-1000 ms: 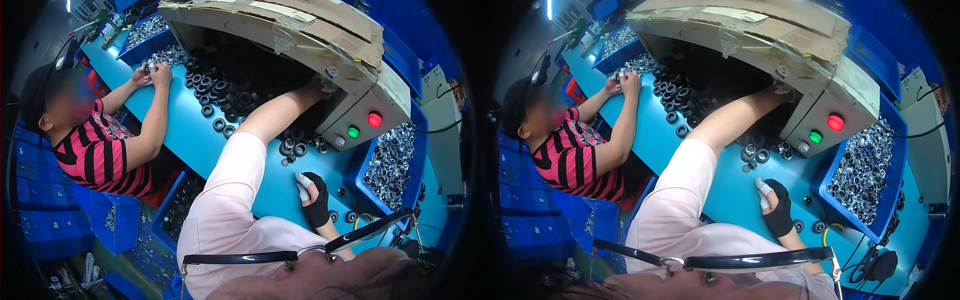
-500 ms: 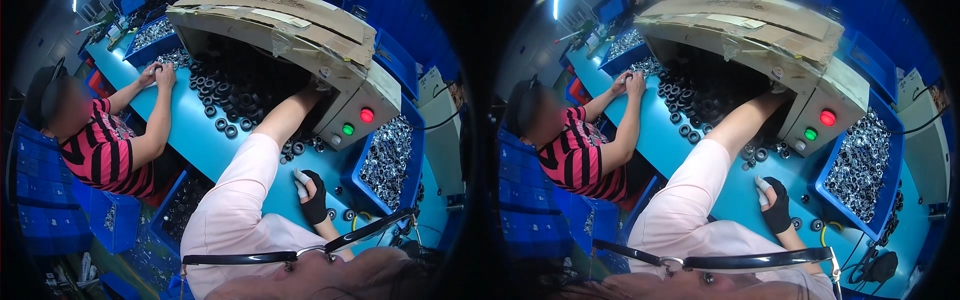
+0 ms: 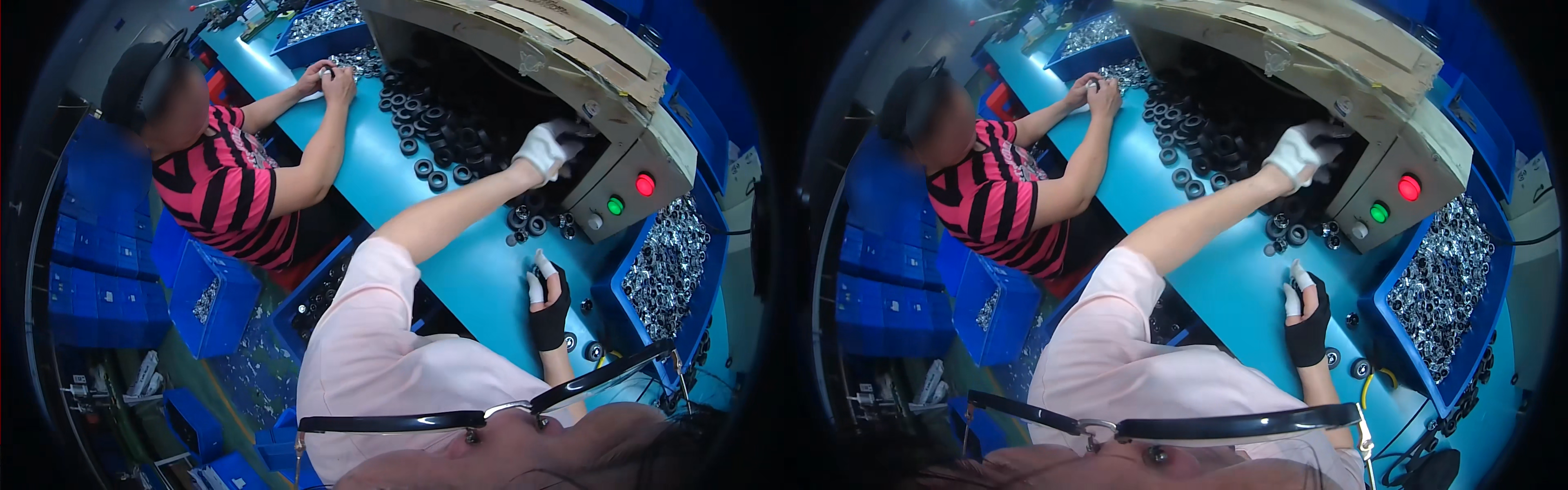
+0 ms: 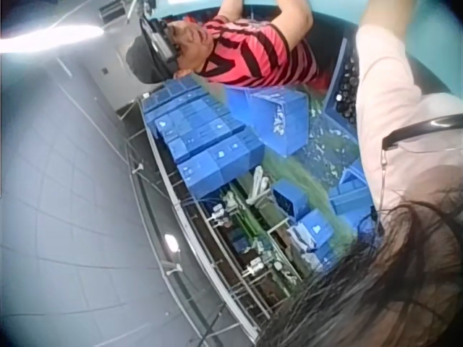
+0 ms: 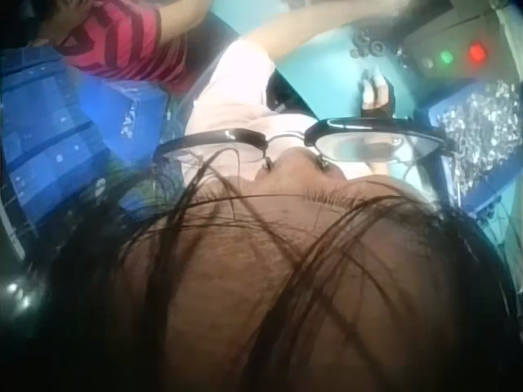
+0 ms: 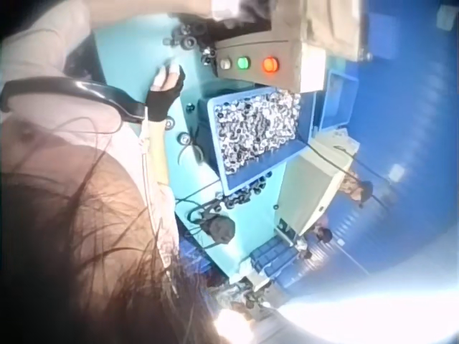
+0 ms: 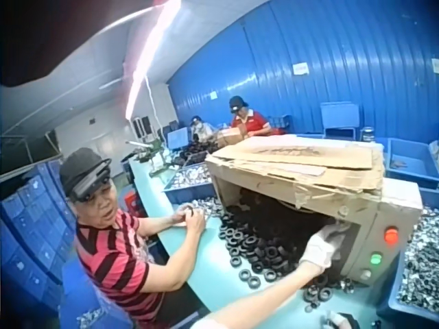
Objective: The person assembles wheels by picking up rubber tires and wheel hubs by hand, fitting each tire onto a hub, and placing the assembled wheels into a container.
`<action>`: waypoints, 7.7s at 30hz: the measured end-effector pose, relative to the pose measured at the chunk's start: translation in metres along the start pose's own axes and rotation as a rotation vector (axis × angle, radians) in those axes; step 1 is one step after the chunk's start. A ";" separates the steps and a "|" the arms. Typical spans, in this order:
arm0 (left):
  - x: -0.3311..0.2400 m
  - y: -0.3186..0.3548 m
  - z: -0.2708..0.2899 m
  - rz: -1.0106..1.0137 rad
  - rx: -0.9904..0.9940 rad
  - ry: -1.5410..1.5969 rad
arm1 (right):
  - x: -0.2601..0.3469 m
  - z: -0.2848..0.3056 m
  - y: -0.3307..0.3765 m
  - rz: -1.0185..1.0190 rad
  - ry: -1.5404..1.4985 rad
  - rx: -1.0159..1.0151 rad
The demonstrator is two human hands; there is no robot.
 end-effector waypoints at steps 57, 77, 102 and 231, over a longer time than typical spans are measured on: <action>0.061 0.202 0.030 0.589 -0.039 0.600 | 0.001 0.012 0.010 -0.149 -0.300 -0.038; 0.069 0.199 0.036 0.659 -0.064 0.714 | -0.015 0.007 0.010 -0.221 -0.296 -0.049; 0.059 0.204 0.018 0.526 -0.036 0.462 | 0.009 0.016 0.009 0.135 0.071 -0.167; 0.062 0.180 -0.001 0.414 0.130 -0.139 | -0.027 0.004 0.020 -0.234 -0.463 -0.064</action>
Point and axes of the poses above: each hand's wrist, its own y-axis away from the middle knuckle, its own z-axis out of the back of the hand, x = y × z, the point moved 6 cm from there along -y, towards the middle knuckle, and after that the axes turned 9 degrees about -x, right-handed, at the moved point
